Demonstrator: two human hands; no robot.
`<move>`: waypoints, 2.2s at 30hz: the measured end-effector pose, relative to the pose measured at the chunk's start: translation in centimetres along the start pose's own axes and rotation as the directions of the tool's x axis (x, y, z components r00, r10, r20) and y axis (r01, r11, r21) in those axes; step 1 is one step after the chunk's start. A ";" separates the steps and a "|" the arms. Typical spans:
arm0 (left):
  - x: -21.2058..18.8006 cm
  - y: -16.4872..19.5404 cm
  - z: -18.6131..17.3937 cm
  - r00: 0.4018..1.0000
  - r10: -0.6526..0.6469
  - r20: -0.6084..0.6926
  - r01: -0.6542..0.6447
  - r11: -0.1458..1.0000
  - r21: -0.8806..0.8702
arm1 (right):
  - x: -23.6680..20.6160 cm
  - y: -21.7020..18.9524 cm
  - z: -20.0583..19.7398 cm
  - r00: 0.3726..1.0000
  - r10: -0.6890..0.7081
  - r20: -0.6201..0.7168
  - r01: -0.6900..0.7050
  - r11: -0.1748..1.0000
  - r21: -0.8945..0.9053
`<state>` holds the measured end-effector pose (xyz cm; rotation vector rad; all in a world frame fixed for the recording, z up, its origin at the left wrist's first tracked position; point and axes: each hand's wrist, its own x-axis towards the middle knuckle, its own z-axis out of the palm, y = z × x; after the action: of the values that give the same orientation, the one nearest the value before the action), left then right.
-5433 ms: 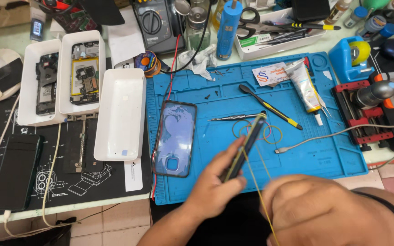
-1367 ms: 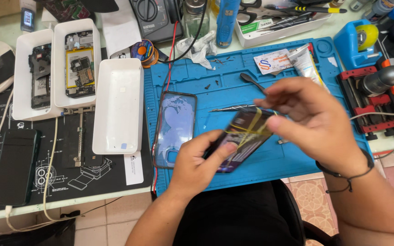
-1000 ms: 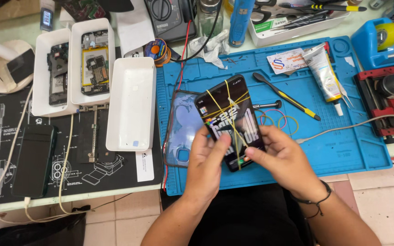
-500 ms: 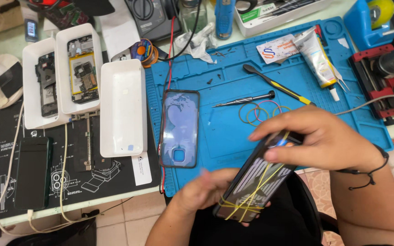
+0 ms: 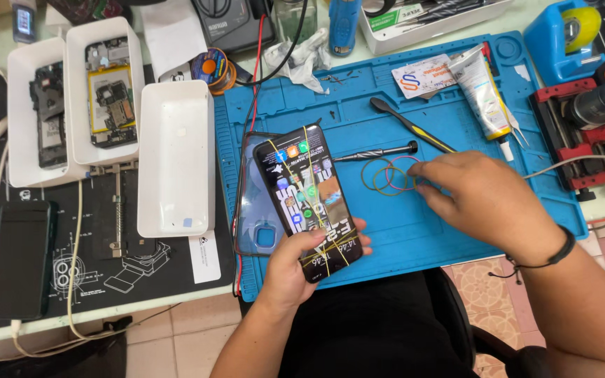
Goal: The person reassembles a smartphone by placing the back cover onto the chassis and pressing the edges. They then test the screen and connectivity, and secure the device with multiple rubber bands while it remains powered on.
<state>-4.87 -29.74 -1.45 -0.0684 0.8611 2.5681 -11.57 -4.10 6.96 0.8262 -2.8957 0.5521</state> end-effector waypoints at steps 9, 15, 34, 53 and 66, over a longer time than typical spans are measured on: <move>0.0 -0.4 -1.1 0.997 -0.018 0.076 0.015 0.999 0.042 | -1.6 0.2 3.1 0.993 0.090 -0.071 -0.100 0.983 -0.153; -0.7 -0.4 -1.0 0.993 0.036 0.110 -0.050 0.991 0.122 | -4.6 4.6 0.2 0.933 0.299 -0.200 -0.272 0.950 0.150; -1.5 0.5 5.0 0.944 0.330 0.007 -0.166 0.455 0.875 | -8.4 -0.2 0.7 0.656 0.467 -0.592 -0.139 0.846 0.514; -1.6 0.9 5.3 0.951 0.309 0.016 -0.160 0.448 0.879 | -9.6 2.1 1.8 0.921 0.390 0.020 -0.106 0.200 0.974; -4.4 1.0 4.2 0.914 0.097 0.393 -0.383 0.519 0.764 | 0.1 -0.6 -5.7 0.957 -0.126 0.262 -0.005 0.893 0.449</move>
<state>-0.89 -29.65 3.27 0.7745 1.9728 2.0009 -11.49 -2.54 12.49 1.1315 -3.0208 1.2201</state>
